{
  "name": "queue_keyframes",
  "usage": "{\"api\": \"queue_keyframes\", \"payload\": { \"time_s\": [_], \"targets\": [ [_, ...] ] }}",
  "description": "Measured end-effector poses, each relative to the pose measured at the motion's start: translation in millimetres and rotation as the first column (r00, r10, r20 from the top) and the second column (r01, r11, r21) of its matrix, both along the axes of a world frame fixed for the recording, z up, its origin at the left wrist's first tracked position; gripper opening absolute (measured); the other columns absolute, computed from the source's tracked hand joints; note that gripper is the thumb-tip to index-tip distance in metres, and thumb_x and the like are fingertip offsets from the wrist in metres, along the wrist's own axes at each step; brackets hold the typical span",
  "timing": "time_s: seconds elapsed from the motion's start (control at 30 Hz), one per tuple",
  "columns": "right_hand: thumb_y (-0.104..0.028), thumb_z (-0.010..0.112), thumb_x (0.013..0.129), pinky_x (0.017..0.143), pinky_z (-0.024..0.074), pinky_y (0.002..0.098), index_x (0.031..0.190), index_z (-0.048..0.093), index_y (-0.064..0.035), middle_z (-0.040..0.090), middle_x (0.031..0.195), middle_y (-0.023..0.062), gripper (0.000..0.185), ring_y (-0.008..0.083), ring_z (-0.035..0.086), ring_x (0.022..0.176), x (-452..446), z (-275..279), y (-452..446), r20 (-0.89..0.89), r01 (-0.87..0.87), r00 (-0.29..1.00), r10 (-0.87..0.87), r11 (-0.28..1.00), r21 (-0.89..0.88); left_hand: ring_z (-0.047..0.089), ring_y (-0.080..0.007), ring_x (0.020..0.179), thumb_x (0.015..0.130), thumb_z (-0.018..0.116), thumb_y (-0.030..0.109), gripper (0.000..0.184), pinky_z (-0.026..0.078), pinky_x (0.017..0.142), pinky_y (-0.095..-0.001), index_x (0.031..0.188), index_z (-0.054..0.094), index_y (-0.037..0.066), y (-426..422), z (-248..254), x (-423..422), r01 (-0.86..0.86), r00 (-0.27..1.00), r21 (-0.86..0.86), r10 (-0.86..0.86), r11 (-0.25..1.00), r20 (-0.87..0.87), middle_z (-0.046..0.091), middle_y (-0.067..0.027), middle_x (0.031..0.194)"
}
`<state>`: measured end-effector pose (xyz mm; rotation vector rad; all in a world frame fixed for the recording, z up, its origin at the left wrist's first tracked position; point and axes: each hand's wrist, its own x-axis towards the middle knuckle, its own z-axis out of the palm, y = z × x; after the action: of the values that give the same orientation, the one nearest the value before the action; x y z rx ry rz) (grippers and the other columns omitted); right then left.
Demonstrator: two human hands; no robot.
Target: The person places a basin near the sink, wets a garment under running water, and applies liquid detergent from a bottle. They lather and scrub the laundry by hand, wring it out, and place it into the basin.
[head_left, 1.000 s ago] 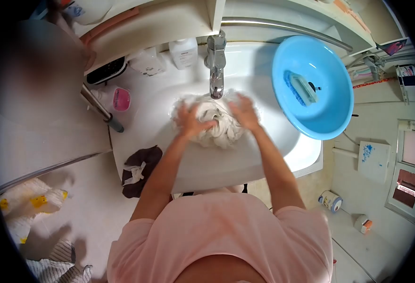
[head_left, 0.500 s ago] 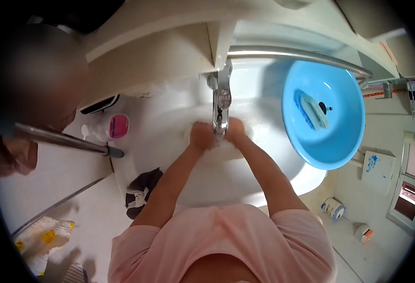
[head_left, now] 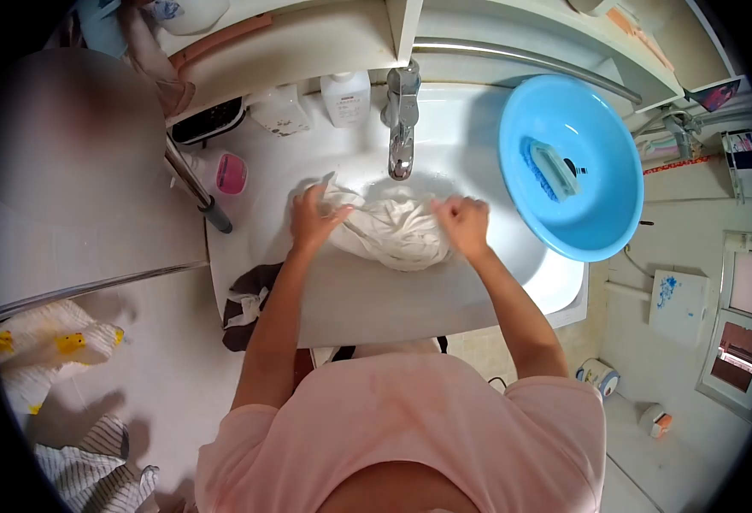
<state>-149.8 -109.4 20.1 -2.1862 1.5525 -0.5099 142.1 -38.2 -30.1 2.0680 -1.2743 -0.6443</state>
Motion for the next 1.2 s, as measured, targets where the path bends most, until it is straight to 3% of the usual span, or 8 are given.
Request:
{"api": "queue_keyframes", "payload": {
  "time_s": [0.1, 0.17, 0.43, 0.7, 0.83, 0.97, 1.07, 1.2],
  "targets": [
    [-0.058, 0.060, 0.074, 0.087, 0.0372, 0.0526, 0.112, 0.059, -0.0182, 0.058, 0.111, 0.0110, 0.055, 0.0293, 0.049, 0.108, 13, -19, -15, -0.033, 0.127, 0.991, -0.130, 0.988, -0.089, 0.035, -0.0343, 0.119, 0.052, 0.078, 0.059, 0.088, 0.033, 0.098, -0.0492, 0.125, 0.051, 0.019, -10, 1, -55, 0.264, 0.963, 0.175, -0.269, 0.949, 0.004, 0.032, -0.0147, 0.136],
    [-0.067, 0.057, 0.070, 0.091, 0.0313, 0.0610, 0.127, 0.047, -0.0199, 0.041, 0.132, 0.0115, 0.075, 0.0366, 0.033, 0.123, 32, -36, 8, -0.156, -0.030, 0.984, 0.083, 0.948, 0.318, 0.039, -0.0349, 0.114, 0.051, 0.078, 0.054, 0.076, 0.026, 0.097, -0.0542, 0.112, 0.057, 0.013, 9, 0, -104, 0.293, 0.923, 0.086, -0.305, 0.952, 0.234, 0.044, -0.0143, 0.124],
    [-0.047, 0.060, 0.075, 0.089, 0.0364, 0.0504, 0.101, 0.063, -0.0108, 0.055, 0.112, 0.0135, 0.045, 0.0353, 0.045, 0.111, 41, -80, 41, -0.208, -0.154, 0.968, 0.139, 0.986, -0.058, 0.046, -0.0320, 0.096, 0.068, 0.061, 0.018, 0.018, 0.034, 0.083, -0.0443, 0.084, 0.059, 0.011, -2, -52, -91, 0.542, 0.765, -0.093, -0.444, 0.835, 0.466, 0.050, -0.0118, 0.094],
    [-0.031, 0.057, 0.074, 0.085, 0.0445, 0.0418, 0.092, 0.065, -0.0058, 0.063, 0.100, 0.0175, 0.033, 0.0314, 0.058, 0.097, 75, -48, -70, -0.319, -0.062, 0.903, 0.287, 0.823, 0.565, 0.054, -0.0311, 0.093, 0.066, 0.067, 0.027, 0.029, 0.042, 0.083, -0.0402, 0.089, 0.062, 0.009, -68, -93, -65, 0.559, 0.818, 0.074, -0.563, 0.826, 0.117, 0.059, -0.0124, 0.091],
    [-0.056, 0.047, 0.082, 0.078, 0.0447, 0.0439, 0.098, 0.065, -0.0036, 0.064, 0.095, 0.0170, 0.058, 0.0322, 0.060, 0.088, 70, -48, -47, -0.093, -0.039, 0.994, 0.051, 0.991, 0.129, 0.054, -0.0305, 0.095, 0.062, 0.073, 0.037, 0.044, 0.042, 0.084, -0.0412, 0.093, 0.062, 0.008, -81, 0, -72, 0.590, 0.699, 0.234, -0.634, 0.773, 0.330, 0.059, -0.0119, 0.092],
    [-0.048, 0.055, 0.080, 0.081, 0.0426, 0.0406, 0.092, 0.067, -0.0106, 0.065, 0.095, 0.0111, 0.041, 0.0286, 0.057, 0.096, 33, 10, -8, 0.010, -0.268, 0.961, 0.275, 0.945, -0.186, 0.054, -0.0319, 0.077, 0.051, 0.079, 0.043, 0.055, 0.043, 0.073, -0.0436, 0.086, 0.057, 0.007, -33, 51, -41, 0.590, 0.764, -0.271, -0.417, 0.761, 0.492, 0.057, -0.0116, 0.079],
    [-0.048, 0.056, 0.080, 0.080, 0.0433, 0.0422, 0.083, 0.068, -0.0142, 0.066, 0.094, 0.0096, 0.036, 0.0264, 0.056, 0.101, -10, -4, 9, 0.224, -0.096, 0.974, 0.033, 0.955, 0.280, 0.050, -0.0298, 0.087, 0.053, 0.079, 0.049, 0.055, 0.039, 0.079, -0.0399, 0.080, 0.055, 0.007, 3, 21, 2, 0.378, 0.885, 0.129, -0.398, 0.917, 0.240, 0.056, -0.0113, 0.090],
    [-0.066, 0.049, 0.076, 0.092, 0.0376, 0.0500, 0.131, 0.044, -0.0171, 0.036, 0.139, 0.0160, 0.073, 0.0348, 0.039, 0.122, -9, -22, -21, -0.298, 0.271, 0.938, -0.179, 0.913, 0.305, 0.042, -0.0313, 0.108, 0.055, 0.076, 0.053, 0.066, 0.032, 0.091, -0.0502, 0.102, 0.058, 0.010, 4, 7, -39, 0.124, 0.959, 0.072, -0.139, 0.990, 0.249, 0.046, -0.0146, 0.119]
  ]
}}
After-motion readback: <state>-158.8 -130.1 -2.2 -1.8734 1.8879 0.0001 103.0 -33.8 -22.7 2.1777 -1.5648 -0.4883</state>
